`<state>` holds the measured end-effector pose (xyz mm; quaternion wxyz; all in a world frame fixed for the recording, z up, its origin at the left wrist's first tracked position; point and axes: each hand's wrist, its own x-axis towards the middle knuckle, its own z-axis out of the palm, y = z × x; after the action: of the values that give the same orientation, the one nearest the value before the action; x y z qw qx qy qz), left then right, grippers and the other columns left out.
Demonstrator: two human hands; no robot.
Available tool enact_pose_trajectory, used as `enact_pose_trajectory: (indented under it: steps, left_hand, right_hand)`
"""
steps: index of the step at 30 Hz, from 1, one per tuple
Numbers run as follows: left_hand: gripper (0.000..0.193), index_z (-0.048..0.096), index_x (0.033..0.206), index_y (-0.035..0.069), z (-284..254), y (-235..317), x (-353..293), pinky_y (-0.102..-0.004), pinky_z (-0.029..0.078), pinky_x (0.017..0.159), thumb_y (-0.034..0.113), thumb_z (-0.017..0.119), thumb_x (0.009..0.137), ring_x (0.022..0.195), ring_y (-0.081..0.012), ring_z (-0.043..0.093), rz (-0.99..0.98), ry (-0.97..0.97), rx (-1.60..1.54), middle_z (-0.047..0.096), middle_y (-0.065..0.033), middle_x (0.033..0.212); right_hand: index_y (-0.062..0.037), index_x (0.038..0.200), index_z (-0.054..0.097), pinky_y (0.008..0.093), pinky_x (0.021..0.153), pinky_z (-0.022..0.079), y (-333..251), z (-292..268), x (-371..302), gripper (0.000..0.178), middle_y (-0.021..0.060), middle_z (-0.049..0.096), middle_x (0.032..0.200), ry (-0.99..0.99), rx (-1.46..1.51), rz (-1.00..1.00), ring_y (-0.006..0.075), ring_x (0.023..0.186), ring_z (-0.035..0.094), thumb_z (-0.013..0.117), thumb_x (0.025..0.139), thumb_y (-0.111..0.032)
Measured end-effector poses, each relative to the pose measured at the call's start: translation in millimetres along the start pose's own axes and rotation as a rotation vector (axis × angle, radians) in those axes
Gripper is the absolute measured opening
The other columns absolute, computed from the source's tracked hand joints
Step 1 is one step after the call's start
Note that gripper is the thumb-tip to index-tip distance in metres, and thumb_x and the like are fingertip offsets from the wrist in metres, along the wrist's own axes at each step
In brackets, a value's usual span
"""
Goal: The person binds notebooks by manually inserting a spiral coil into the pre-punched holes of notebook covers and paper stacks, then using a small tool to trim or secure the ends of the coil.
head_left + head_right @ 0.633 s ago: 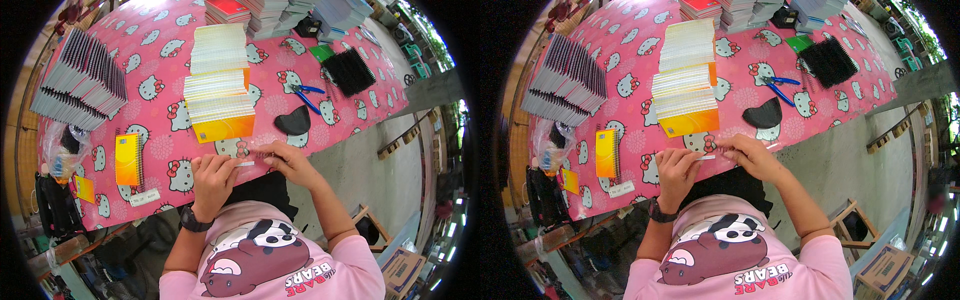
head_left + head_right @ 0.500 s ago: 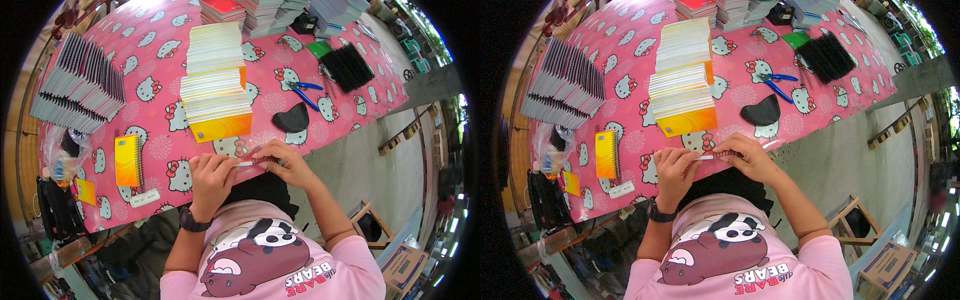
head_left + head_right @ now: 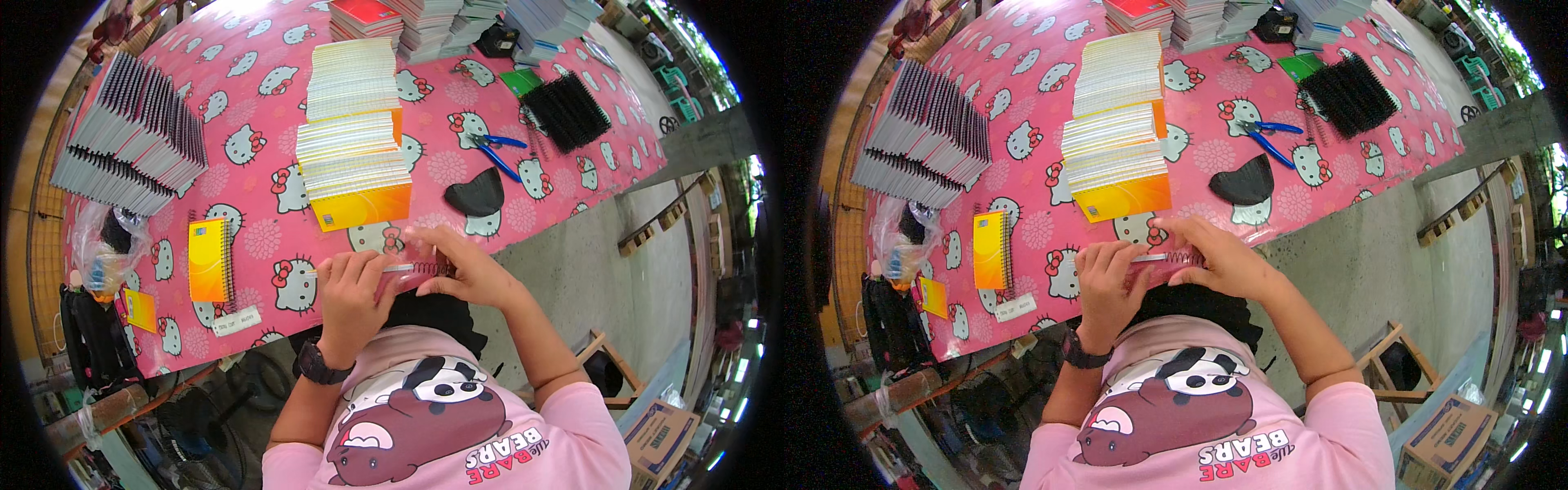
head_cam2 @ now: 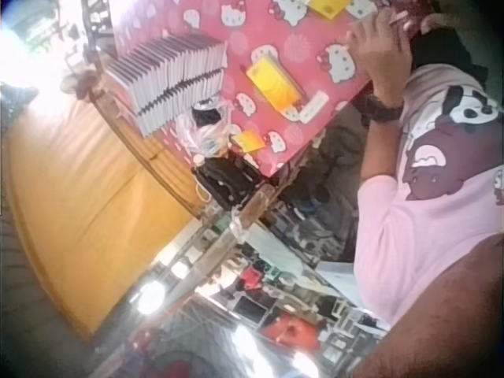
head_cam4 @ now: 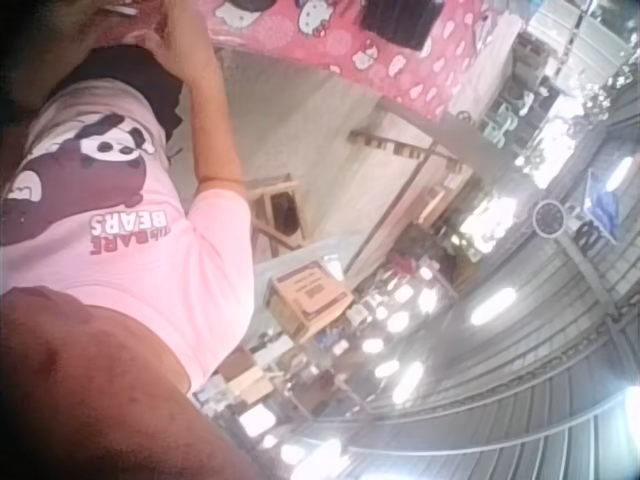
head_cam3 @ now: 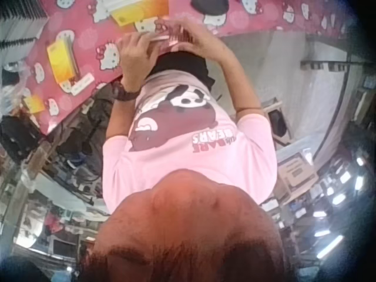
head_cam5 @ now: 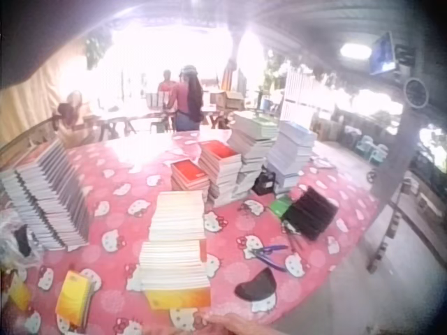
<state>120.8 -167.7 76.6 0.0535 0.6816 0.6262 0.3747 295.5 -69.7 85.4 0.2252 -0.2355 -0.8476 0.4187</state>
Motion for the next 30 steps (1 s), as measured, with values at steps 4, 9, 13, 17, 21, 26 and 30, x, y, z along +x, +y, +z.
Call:
enact_pose_trajectory:
  steps: [4, 9, 13, 17, 21, 26, 30]
  left_hand:
    - [0.030, 0.059, 0.101, 0.011, 7, 3, -4, -0.0371, 0.035, 0.077, 0.012, 0.067, 0.072, 0.088, -0.0213, 0.054, 0.023, -0.046, -0.049, 0.059, -0.0031, 0.094]
    - [0.021, 0.058, 0.095, 0.011, 9, 3, -5, -0.0368, 0.034, 0.078, 0.014, 0.065, 0.075, 0.090, -0.0199, 0.054, 0.067, -0.071, -0.028, 0.059, -0.0021, 0.092]
    - [0.022, 0.058, 0.094, 0.011, 8, 3, -7, -0.0369, 0.034, 0.078, 0.019, 0.066, 0.075, 0.090, -0.0190, 0.054, 0.104, -0.119, 0.009, 0.059, -0.0011, 0.092]
    - [0.023, 0.060, 0.090, 0.010, 3, 1, -9, -0.0371, 0.035, 0.077, 0.025, 0.067, 0.074, 0.087, -0.0213, 0.054, 0.080, -0.152, 0.000, 0.060, -0.0027, 0.091]
    - [0.020, 0.060, 0.089, 0.011, 1, -1, -5, -0.0359, 0.035, 0.079, 0.025, 0.066, 0.076, 0.089, -0.0197, 0.054, 0.119, -0.174, -0.017, 0.060, -0.0012, 0.095]
    - [0.019, 0.061, 0.090, 0.010, 1, -1, -6, -0.0373, 0.035, 0.080, 0.021, 0.067, 0.075, 0.089, -0.0225, 0.056, 0.102, -0.167, -0.032, 0.060, -0.0027, 0.096]
    - [0.019, 0.062, 0.089, 0.011, 0, 1, -8, -0.0430, 0.029, 0.090, 0.022, 0.068, 0.074, 0.090, -0.0222, 0.056, 0.067, -0.170, -0.020, 0.061, -0.0020, 0.092]
  right_hand:
    - [-0.0116, 0.135, 0.040, 0.0352, 0.064, 0.046, -7, -3, -6, 0.056, 0.0115, 0.059, 0.078, -0.255, 0.210, 0.390, 0.0264, 0.068, 0.059, 0.062, 0.084, -0.011]
    - [-0.0116, 0.136, 0.039, 0.0350, 0.063, 0.046, -7, 3, -9, 0.053, 0.0119, 0.058, 0.077, -0.143, 0.221, 0.172, 0.0245, 0.068, 0.058, 0.059, 0.087, -0.014]
    - [-0.0100, 0.130, 0.045, 0.0333, 0.063, 0.046, -9, 3, -9, 0.049, 0.0102, 0.058, 0.075, -0.149, 0.291, 0.379, 0.0221, 0.066, 0.058, 0.063, 0.085, -0.019]
    - [-0.0003, 0.115, 0.052, 0.0383, 0.082, 0.044, 49, -34, -5, 0.056, 0.0163, 0.055, 0.107, 0.492, -0.158, 0.377, 0.0287, 0.098, 0.054, 0.073, 0.074, -0.032]
    - [-0.0042, 0.115, 0.051, 0.0456, 0.092, 0.038, 84, -48, -7, 0.074, 0.0213, 0.047, 0.121, 0.406, -0.555, 0.315, 0.0379, 0.110, 0.047, 0.077, 0.060, -0.045]
    - [-0.0079, 0.112, 0.053, 0.0451, 0.091, 0.039, 92, -35, -8, 0.065, 0.0216, 0.044, 0.125, 0.388, -0.719, 0.363, 0.0391, 0.109, 0.047, 0.077, 0.062, -0.043]
    - [-0.0064, 0.107, 0.057, 0.0428, 0.090, 0.040, 75, -37, -5, 0.058, 0.0183, 0.050, 0.118, 0.376, -0.544, 0.261, 0.0351, 0.106, 0.050, 0.076, 0.064, -0.040]
